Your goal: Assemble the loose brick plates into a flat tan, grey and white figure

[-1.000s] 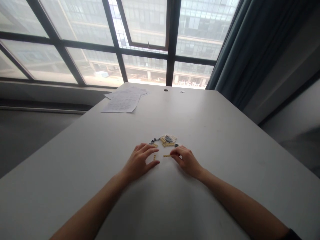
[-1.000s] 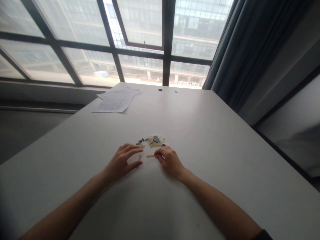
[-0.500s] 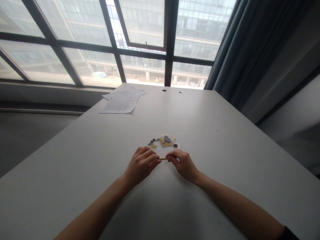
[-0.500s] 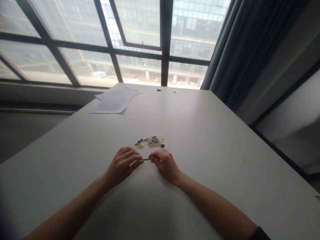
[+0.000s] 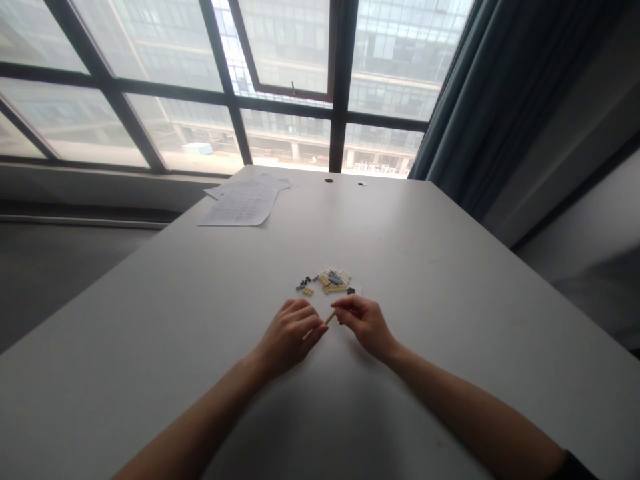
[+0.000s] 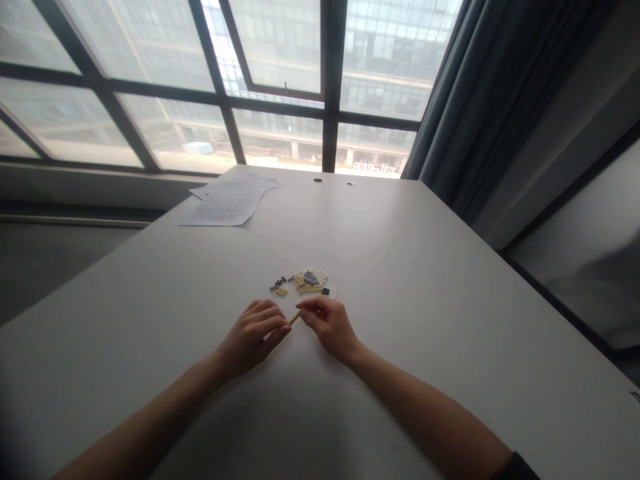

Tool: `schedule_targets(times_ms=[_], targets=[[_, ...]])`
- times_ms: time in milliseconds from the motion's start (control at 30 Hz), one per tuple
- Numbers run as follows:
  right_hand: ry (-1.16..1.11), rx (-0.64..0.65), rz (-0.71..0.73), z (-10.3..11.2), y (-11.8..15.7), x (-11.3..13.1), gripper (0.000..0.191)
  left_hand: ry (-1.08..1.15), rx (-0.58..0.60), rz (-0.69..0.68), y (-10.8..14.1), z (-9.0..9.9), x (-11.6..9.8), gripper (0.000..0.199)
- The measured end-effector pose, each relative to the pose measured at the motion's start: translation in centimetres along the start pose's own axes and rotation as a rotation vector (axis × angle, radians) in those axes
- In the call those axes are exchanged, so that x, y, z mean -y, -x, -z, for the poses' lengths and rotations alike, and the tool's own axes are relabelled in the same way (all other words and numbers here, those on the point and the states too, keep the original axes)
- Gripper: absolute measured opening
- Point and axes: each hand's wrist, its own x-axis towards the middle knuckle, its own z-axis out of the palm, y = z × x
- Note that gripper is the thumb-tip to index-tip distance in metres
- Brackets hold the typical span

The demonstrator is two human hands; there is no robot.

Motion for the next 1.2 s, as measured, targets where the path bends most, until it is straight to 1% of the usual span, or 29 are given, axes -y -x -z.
schedule_targets(times_ms=[133,233,300,367,467,633,733,800,833,867,933,1000,1067,1200], targets=[[0.005,-0.023,0.058,-0.2,0.4,0.2,0.021,0.185,0.055,0.062,-0.1,-0.1,-0.5,0.024],[0.052,0.052,0.147,0.0,0.6,0.4,0.024,0.325,0.072,0.110,-0.1,0.0,-0.7,0.028],[0.103,0.113,0.221,0.2,0.5,0.5,0.034,0.382,0.070,0.128,-0.1,0.2,-0.6,0.030],[0.173,0.144,0.283,0.4,0.5,0.6,0.042,0.400,0.067,0.134,-0.1,0.3,-0.5,0.031],[0.283,0.137,0.342,0.5,0.4,0.5,0.049,0.381,0.074,0.128,-0.2,0.3,-0.6,0.032],[0.404,0.096,0.415,0.3,0.5,0.1,0.046,0.356,0.101,0.105,-0.3,0.4,-0.7,0.036],[0.446,0.081,0.397,0.4,0.4,-0.1,0.049,0.306,0.113,0.105,-0.2,1.1,0.3,0.031],[0.487,0.093,0.327,0.7,0.2,-0.2,0.050,0.210,0.068,0.135,0.1,1.8,1.5,0.023],[0.524,0.115,0.290,0.7,0.1,-0.1,0.051,0.146,0.045,0.151,0.3,2.1,2.2,0.024],[0.576,0.148,0.259,0.8,0.0,-0.1,0.051,0.088,0.040,0.159,0.5,2.3,2.8,0.031],[0.707,0.227,0.229,0.7,-0.3,0.0,0.052,0.007,0.094,0.152,1.0,2.5,3.8,0.047],[0.822,0.290,0.224,0.3,-0.6,0.0,0.053,-0.035,0.169,0.132,1.4,2.3,4.4,0.055],[0.886,0.324,0.223,-0.3,-0.9,-0.1,0.052,-0.056,0.216,0.122,1.6,2.0,4.6,0.056],[0.916,0.335,0.219,-1.3,-1.3,-0.5,0.053,-0.082,0.225,0.130,1.8,1.8,4.6,0.051]])
